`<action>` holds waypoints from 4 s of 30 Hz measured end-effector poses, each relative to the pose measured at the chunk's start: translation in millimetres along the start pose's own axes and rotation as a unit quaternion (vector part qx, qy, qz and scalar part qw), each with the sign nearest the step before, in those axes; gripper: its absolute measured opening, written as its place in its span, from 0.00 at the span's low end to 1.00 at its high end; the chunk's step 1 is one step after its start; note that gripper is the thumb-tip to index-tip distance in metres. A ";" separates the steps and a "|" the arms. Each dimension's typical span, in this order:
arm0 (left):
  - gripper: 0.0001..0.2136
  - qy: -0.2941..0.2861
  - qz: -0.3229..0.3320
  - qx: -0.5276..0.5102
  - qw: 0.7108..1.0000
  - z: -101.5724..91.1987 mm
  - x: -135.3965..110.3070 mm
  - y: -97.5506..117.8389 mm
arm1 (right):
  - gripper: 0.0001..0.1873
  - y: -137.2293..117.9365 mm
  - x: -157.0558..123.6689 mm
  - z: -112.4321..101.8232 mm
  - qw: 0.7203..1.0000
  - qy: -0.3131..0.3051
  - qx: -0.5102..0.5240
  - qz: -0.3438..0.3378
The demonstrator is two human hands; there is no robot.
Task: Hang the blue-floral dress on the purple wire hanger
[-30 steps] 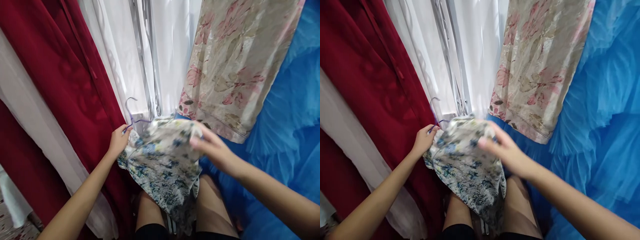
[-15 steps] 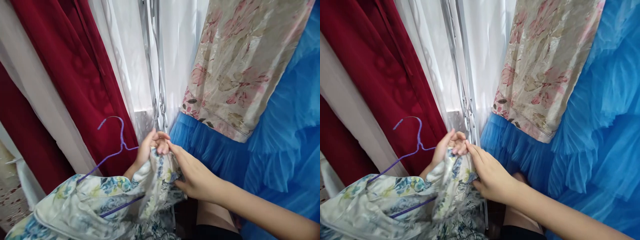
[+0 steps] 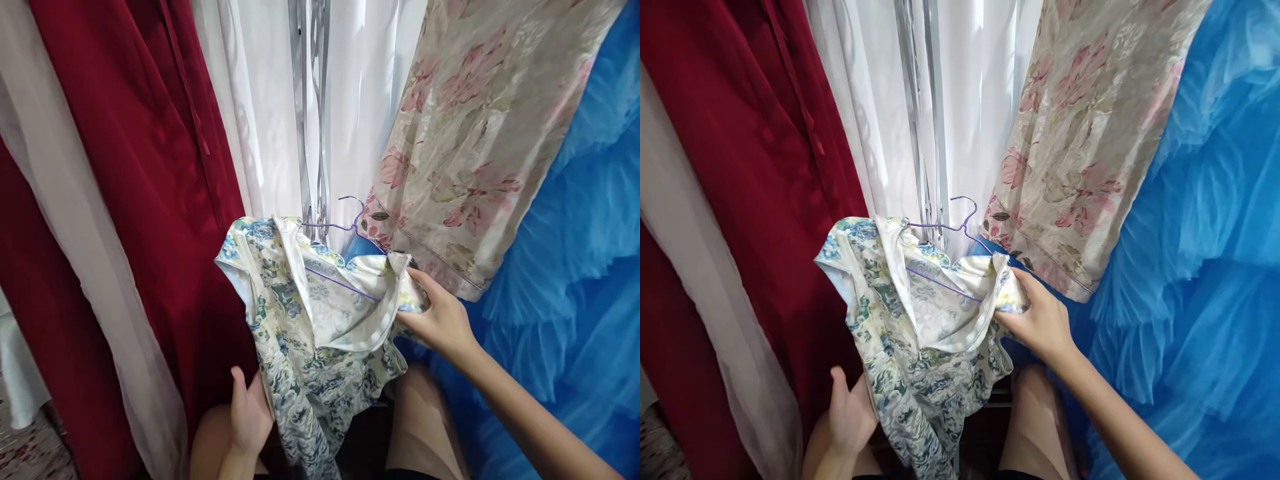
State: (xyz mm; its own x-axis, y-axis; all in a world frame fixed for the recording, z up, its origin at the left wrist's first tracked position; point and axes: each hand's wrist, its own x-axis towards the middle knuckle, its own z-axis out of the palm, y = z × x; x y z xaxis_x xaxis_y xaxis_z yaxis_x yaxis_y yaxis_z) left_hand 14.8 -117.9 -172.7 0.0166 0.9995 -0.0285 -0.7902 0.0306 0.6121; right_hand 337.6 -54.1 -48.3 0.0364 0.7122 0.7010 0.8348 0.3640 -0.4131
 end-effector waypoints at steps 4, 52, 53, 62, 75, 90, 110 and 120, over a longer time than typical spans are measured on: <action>0.39 0.151 -0.019 0.054 0.987 -42.5 -24.8 -47.3 | 0.32 -12.9 26.3 5.6 0.996 0.006 0.046 -0.075; 0.24 0.233 0.127 0.349 0.899 -12.0 -37.8 -117.3 | 0.21 -28.1 -153.2 58.9 0.696 -0.258 0.585 0.328; 0.22 0.258 0.150 0.343 0.891 -16.5 -35.3 -110.2 | 0.21 -27.3 -154.0 59.6 0.684 -0.245 0.597 0.340; 0.11 0.226 0.389 0.438 0.778 -2.8 -27.4 -77.4 | 0.17 -32.4 -146.0 68.4 0.663 -0.240 0.622 0.340; 0.05 -0.011 0.236 0.548 0.803 47.9 -33.3 -112.9 | 0.19 -41.5 -148.9 57.8 0.682 -0.301 0.581 0.326; 0.08 -0.050 0.283 0.601 0.745 16.6 -28.8 -115.4 | 0.12 -75.7 -24.6 58.8 0.734 -0.132 0.602 0.284; 0.14 -0.146 0.417 0.529 0.725 119.1 33.6 -0.8 | 0.09 -77.7 -18.7 42.4 0.773 -0.084 0.613 0.138; 0.04 -0.111 0.569 0.613 0.537 168.5 46.7 21.8 | 0.13 -79.5 -14.2 45.6 0.807 -0.092 0.570 0.123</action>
State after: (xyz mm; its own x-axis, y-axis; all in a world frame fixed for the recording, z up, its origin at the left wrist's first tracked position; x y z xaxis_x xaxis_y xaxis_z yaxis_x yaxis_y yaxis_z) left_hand 101.6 -68.5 -27.6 0.1310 0.3527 0.9265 0.6287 -0.7522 0.1975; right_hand 245.6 -65.8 -52.0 -0.0452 0.8856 0.4622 -0.2380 0.4398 -0.8660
